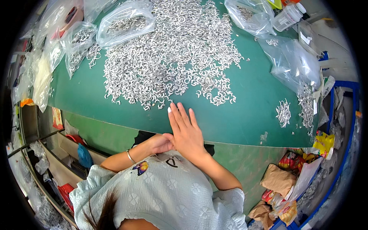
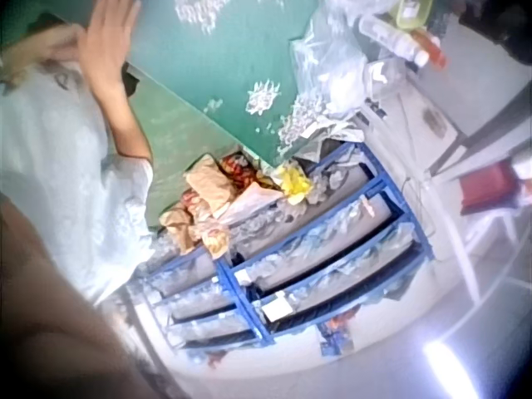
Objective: The person sorts small crescent-shaped metal parts by hand on a green workbench, separating them from a large pile and grouping them on the surface.
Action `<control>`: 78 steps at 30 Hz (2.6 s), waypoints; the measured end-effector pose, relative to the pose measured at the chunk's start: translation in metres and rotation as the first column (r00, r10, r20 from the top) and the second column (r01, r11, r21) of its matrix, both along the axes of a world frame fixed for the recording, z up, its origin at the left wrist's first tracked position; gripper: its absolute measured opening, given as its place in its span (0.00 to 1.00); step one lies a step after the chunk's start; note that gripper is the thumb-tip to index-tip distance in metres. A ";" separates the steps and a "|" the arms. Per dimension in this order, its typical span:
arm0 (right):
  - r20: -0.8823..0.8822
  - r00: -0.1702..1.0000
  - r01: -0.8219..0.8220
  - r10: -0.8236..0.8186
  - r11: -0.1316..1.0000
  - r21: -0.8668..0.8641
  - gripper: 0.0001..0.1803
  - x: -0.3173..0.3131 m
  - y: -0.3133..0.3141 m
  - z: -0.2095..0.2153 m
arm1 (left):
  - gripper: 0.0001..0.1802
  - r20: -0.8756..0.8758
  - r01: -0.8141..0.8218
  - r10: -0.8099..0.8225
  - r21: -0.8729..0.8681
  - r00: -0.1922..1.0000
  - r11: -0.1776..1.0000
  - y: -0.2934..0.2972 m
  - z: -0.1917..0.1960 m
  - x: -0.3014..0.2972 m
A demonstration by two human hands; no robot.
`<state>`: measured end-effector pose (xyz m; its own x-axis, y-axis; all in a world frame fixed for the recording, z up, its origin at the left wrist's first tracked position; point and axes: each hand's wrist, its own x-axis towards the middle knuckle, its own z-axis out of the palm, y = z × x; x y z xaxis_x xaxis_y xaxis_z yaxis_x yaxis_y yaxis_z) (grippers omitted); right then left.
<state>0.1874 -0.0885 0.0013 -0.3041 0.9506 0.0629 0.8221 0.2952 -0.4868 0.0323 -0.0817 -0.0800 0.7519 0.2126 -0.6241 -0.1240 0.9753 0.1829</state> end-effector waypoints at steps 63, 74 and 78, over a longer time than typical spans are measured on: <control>0.058 0.945 0.326 -0.322 0.942 -0.080 0.36 0.079 -0.017 0.011 | 0.25 -0.544 0.597 0.300 0.526 0.784 -0.606 0.064 0.083 0.015; 0.029 0.976 0.216 -0.214 0.973 -0.087 0.42 0.068 -0.021 0.017 | 0.22 -0.498 0.591 0.328 0.592 0.803 -0.548 0.063 0.092 0.006; 0.017 0.974 0.228 -0.228 0.972 -0.064 0.43 0.069 -0.028 0.017 | 0.24 -0.441 0.420 0.126 0.671 0.889 -0.612 0.051 0.090 0.017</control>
<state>0.2565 -0.1166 0.0187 -0.0793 0.9968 -0.0031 0.8685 0.0676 -0.4910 0.0488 -0.0307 0.0101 0.8729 0.4522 0.1831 0.2653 -0.7550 0.5997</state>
